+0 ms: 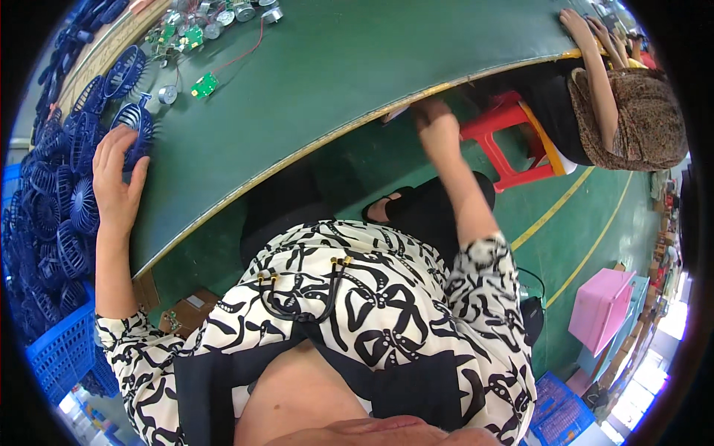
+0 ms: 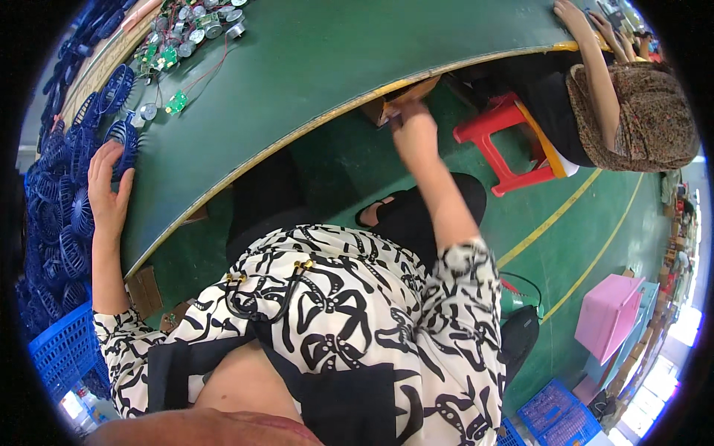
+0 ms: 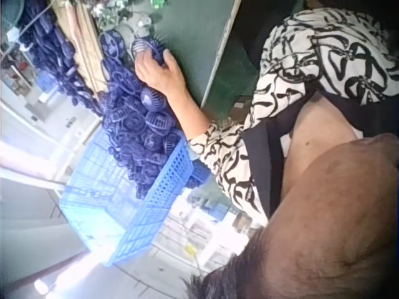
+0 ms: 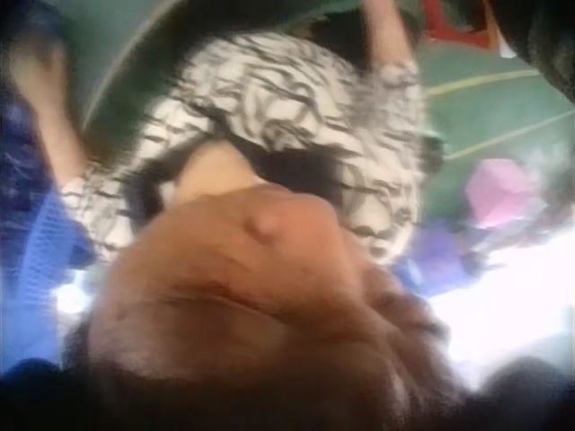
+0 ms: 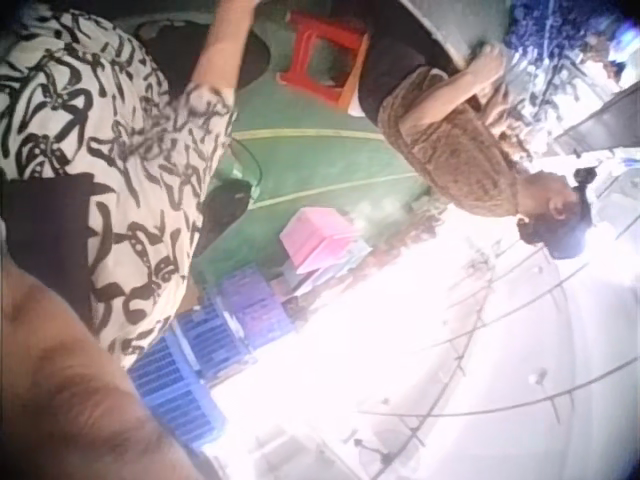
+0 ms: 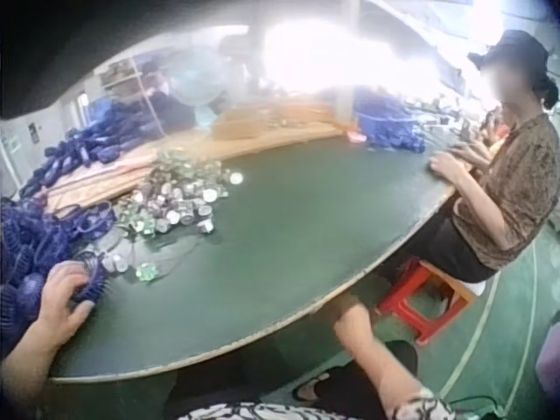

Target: Assembling internal components into plastic fan housings on a production line.

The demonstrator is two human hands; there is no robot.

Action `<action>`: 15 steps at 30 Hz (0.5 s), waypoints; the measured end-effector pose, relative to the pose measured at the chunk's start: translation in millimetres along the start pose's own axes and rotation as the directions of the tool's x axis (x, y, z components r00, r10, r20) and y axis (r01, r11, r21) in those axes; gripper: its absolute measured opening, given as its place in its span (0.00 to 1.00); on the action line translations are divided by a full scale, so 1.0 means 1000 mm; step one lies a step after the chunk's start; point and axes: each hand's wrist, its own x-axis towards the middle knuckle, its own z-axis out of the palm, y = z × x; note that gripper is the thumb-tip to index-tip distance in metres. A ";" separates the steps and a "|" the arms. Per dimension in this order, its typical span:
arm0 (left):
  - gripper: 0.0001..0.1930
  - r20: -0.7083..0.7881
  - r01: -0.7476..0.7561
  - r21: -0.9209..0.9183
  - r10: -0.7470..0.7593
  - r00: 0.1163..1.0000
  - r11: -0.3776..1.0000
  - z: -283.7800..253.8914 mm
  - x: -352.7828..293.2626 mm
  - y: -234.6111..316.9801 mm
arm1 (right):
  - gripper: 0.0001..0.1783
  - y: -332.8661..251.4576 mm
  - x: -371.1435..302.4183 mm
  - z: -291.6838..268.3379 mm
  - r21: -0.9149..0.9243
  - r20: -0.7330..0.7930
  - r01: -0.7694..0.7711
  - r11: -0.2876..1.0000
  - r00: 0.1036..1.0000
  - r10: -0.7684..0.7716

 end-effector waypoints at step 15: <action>0.11 -0.082 -0.531 -0.225 0.528 0.846 0.817 -0.003 -0.001 0.049 | 0.11 -0.178 -0.025 -0.119 0.369 0.112 0.213 0.905 0.956 -0.271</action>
